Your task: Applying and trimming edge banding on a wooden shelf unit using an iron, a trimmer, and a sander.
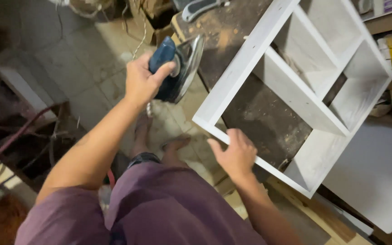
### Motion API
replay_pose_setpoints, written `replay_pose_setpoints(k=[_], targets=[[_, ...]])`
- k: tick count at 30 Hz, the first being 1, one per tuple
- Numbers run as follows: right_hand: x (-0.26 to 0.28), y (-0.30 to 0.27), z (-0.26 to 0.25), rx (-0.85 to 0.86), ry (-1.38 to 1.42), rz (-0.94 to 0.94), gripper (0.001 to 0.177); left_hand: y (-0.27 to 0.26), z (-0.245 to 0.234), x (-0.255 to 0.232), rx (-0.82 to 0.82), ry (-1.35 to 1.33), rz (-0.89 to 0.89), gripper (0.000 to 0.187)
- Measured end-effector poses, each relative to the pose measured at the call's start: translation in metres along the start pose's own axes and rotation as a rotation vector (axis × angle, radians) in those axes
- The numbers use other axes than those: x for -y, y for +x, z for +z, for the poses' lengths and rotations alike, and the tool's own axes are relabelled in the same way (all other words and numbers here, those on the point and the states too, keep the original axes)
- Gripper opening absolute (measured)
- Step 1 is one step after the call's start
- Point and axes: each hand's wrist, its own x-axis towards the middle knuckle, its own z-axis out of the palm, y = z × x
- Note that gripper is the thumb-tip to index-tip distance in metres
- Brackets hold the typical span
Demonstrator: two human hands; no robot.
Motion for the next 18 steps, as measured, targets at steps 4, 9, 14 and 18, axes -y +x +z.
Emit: replay_pose_setpoints(k=[4,9,14,18], targets=[[0.03,0.02,0.005,-0.115,-0.026,-0.045,0.062,0.032,0.052,-0.031,-0.068,-0.115,0.26,0.036],[0.033,0.025,0.009,-0.16,-0.145,-0.089,0.051,0.068,0.104,-0.052,-0.138,-0.029,0.535,0.029],[0.037,0.027,0.005,-0.162,-0.119,-0.112,0.05,0.1,0.143,-0.049,-0.126,-0.123,0.633,0.02],[0.037,0.029,0.006,-0.166,-0.183,-0.125,0.064,0.117,0.17,-0.046,-0.144,-0.137,0.743,0.014]])
